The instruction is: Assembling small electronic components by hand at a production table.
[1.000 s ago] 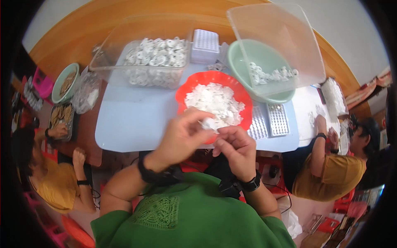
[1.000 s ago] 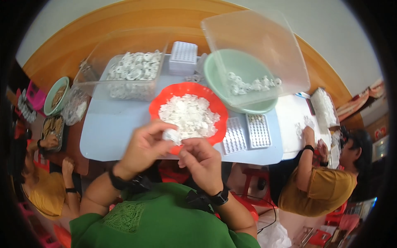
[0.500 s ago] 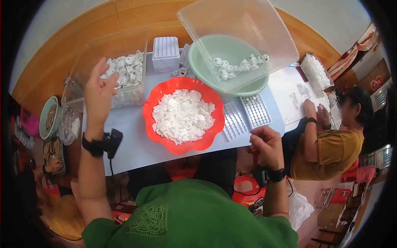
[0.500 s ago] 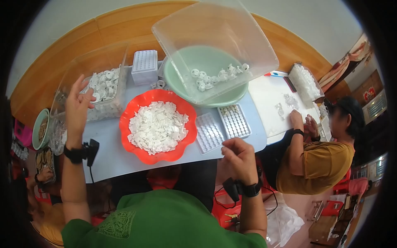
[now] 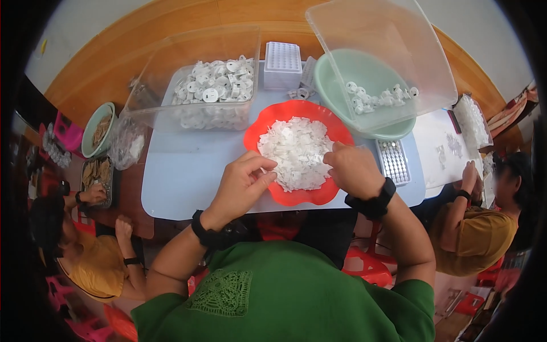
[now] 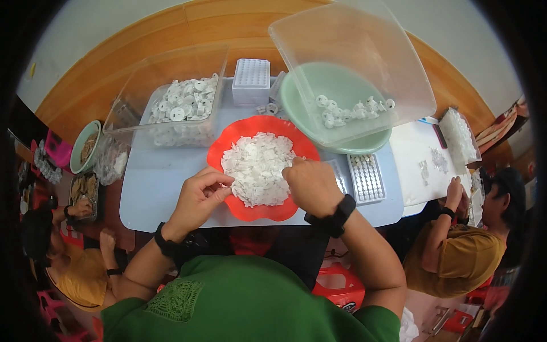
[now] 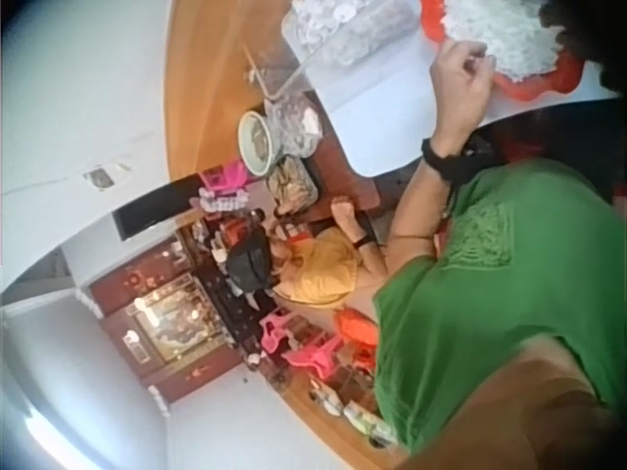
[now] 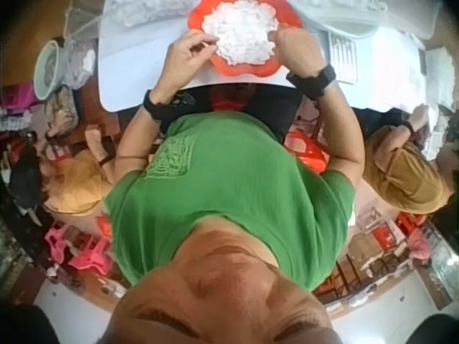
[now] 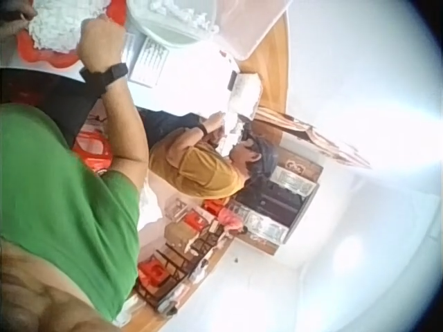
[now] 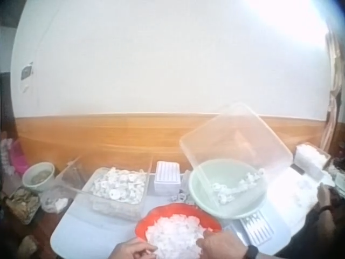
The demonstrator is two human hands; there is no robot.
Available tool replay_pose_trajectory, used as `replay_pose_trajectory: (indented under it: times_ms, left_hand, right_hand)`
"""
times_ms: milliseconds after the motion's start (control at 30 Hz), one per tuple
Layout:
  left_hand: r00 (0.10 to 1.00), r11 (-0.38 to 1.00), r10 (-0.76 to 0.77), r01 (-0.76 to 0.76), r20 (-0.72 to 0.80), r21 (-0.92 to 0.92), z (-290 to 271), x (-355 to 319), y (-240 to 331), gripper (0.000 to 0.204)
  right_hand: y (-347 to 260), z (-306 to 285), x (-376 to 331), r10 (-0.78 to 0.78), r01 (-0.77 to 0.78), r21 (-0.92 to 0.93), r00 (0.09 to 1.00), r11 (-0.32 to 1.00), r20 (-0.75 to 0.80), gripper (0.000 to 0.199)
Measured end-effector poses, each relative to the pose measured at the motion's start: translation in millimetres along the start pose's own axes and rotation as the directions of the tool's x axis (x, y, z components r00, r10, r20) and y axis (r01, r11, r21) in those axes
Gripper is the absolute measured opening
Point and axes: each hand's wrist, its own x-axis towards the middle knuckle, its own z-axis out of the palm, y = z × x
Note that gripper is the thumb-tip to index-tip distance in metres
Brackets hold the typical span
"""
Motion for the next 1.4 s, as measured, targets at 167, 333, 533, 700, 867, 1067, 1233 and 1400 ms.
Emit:
replay_pose_trajectory:
  times_ms: [167,333,533,700,867,1067,1233,1400]
  left_hand:
    - [1.000,0.997,-0.010,0.007,-0.028,-0.075,0,-3,-2,0.016]
    - [0.997,0.999,-0.001,-0.002,-0.081,-0.040,-8,-9,-13,0.017]
    - [0.973,0.962,-0.065,0.003,-0.222,-0.272,-5,-11,-28,0.012]
    - [0.972,0.929,-0.068,-0.021,-0.227,-0.369,-2,-9,-35,0.011]
    - [0.968,0.933,-0.046,-0.047,-0.248,-0.356,-1,-11,-41,0.010]
    - [0.960,0.931,-0.061,-0.045,-0.274,-0.362,2,-12,-40,0.009]
    - [0.966,0.947,-0.010,-0.074,-0.258,-0.314,0,-9,-39,0.011]
    - [0.971,0.935,-0.029,-0.058,-0.237,-0.351,-3,-12,-39,0.010]
  right_hand:
    - [3,10,10,0.056,-0.013,-0.196,0.975,0.980,0.217,0.006]
    - [16,-34,14,0.061,-0.066,0.054,0.995,0.996,0.085,0.016]
    - [101,-96,62,0.198,-0.202,-0.082,0.979,0.976,-0.050,0.017]
    - [156,-81,108,0.216,-0.158,-0.218,0.937,0.963,0.276,0.030]
    - [177,-46,145,0.190,-0.052,-0.317,0.885,0.947,0.424,0.041]
    - [161,-24,158,0.283,-0.073,-0.479,0.880,0.875,0.383,0.026]
    - [153,-37,158,0.290,-0.089,-0.520,0.902,0.849,0.320,0.019]
    - [131,-102,131,0.315,-0.336,0.126,0.935,0.933,0.161,0.021]
